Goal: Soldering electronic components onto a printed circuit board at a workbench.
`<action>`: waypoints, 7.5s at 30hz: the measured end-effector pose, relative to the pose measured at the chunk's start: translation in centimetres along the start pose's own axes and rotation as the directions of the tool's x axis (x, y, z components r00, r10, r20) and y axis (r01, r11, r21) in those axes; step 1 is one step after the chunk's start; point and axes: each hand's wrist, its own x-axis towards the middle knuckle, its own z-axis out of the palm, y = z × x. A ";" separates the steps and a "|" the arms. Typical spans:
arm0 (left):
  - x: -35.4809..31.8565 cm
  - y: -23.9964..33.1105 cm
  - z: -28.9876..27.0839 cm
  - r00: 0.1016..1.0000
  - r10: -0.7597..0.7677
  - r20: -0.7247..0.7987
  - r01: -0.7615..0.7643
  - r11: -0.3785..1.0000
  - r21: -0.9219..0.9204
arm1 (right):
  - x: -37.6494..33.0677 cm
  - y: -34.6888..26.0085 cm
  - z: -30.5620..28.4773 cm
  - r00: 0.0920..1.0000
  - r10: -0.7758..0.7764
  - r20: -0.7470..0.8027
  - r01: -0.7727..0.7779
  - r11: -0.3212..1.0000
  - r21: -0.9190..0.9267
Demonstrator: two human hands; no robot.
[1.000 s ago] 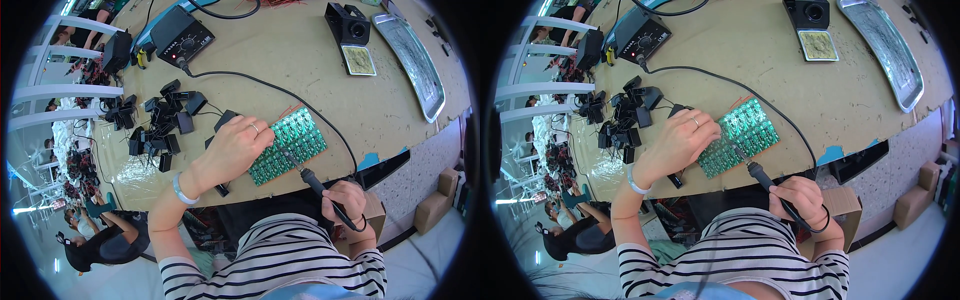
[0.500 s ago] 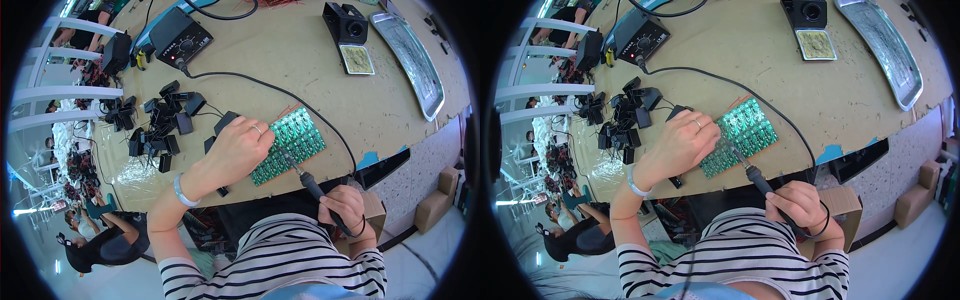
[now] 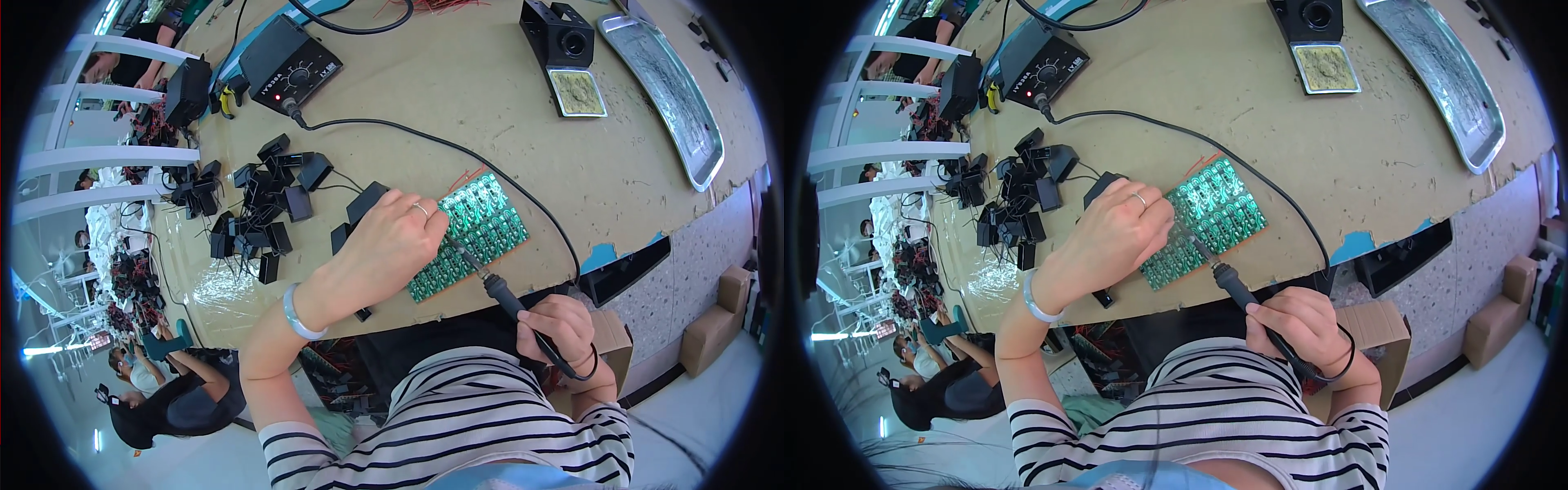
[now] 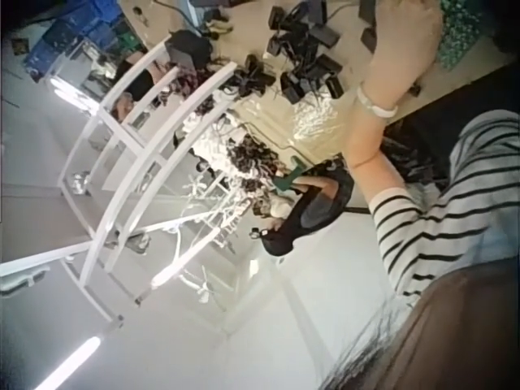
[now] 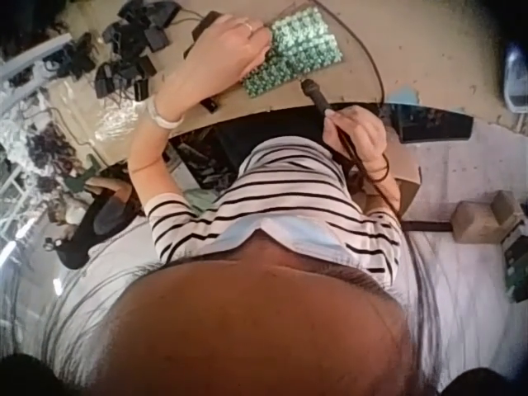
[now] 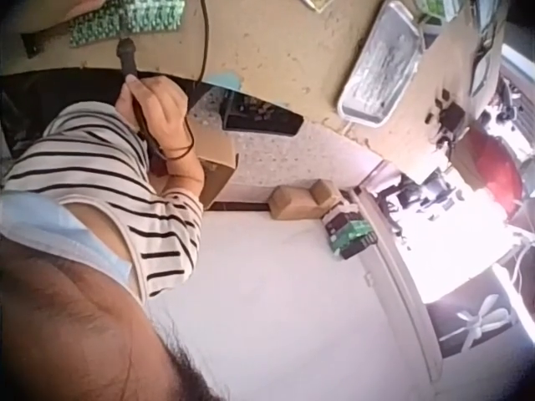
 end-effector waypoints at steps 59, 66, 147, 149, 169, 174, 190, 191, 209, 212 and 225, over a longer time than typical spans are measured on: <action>-8.0 -5.2 -1.3 0.905 -0.296 -0.304 0.374 0.895 0.241 | 1.3 0.7 3.2 0.964 0.252 -0.082 -0.242 0.963 0.118; -5.2 -8.8 -0.7 0.976 -0.159 -0.148 0.177 0.977 0.120 | 0.5 0.0 2.3 0.971 0.159 -0.181 -0.143 0.985 0.095; -0.5 0.6 -0.8 0.991 -0.124 -0.049 0.129 0.984 0.122 | 0.2 -0.5 -1.7 0.992 0.036 -0.118 -0.035 0.999 0.007; -0.5 1.4 -0.9 0.978 -0.184 -0.102 0.196 0.972 0.127 | 0.0 -0.5 -1.7 0.992 0.034 -0.120 -0.033 0.999 0.010; -2.6 2.4 1.2 0.930 -0.205 -0.306 0.213 0.977 -0.006 | 0.0 -0.9 -1.6 0.992 0.050 -0.112 -0.045 0.998 0.045; -2.5 2.4 1.1 0.840 -0.307 -0.447 0.230 0.948 -0.218 | -0.3 -0.8 -1.7 0.993 0.053 -0.103 -0.049 0.998 0.038; -1.4 3.0 2.1 0.938 -0.270 -0.219 0.246 0.961 -0.127 | 0.0 -0.2 -0.6 0.995 0.090 -0.041 -0.088 0.995 0.051; -1.4 3.0 2.2 0.938 -0.271 -0.218 0.248 0.960 -0.128 | 0.0 -0.2 -0.5 0.995 0.088 -0.037 -0.086 0.995 0.050; -1.1 3.2 3.2 0.935 -0.244 -0.256 0.239 0.970 -0.050 | -0.2 -0.6 -1.9 0.987 -0.124 0.099 0.127 0.991 -0.032; -1.1 3.3 3.0 0.931 -0.238 -0.277 0.236 0.971 -0.040 | -0.4 -1.2 -2.5 0.999 -0.011 -0.032 0.010 1.000 -0.007; -1.0 3.3 2.8 0.938 -0.241 -0.250 0.250 0.968 0.005 | -0.7 -1.1 -2.3 0.997 -0.007 -0.077 0.006 1.000 -0.014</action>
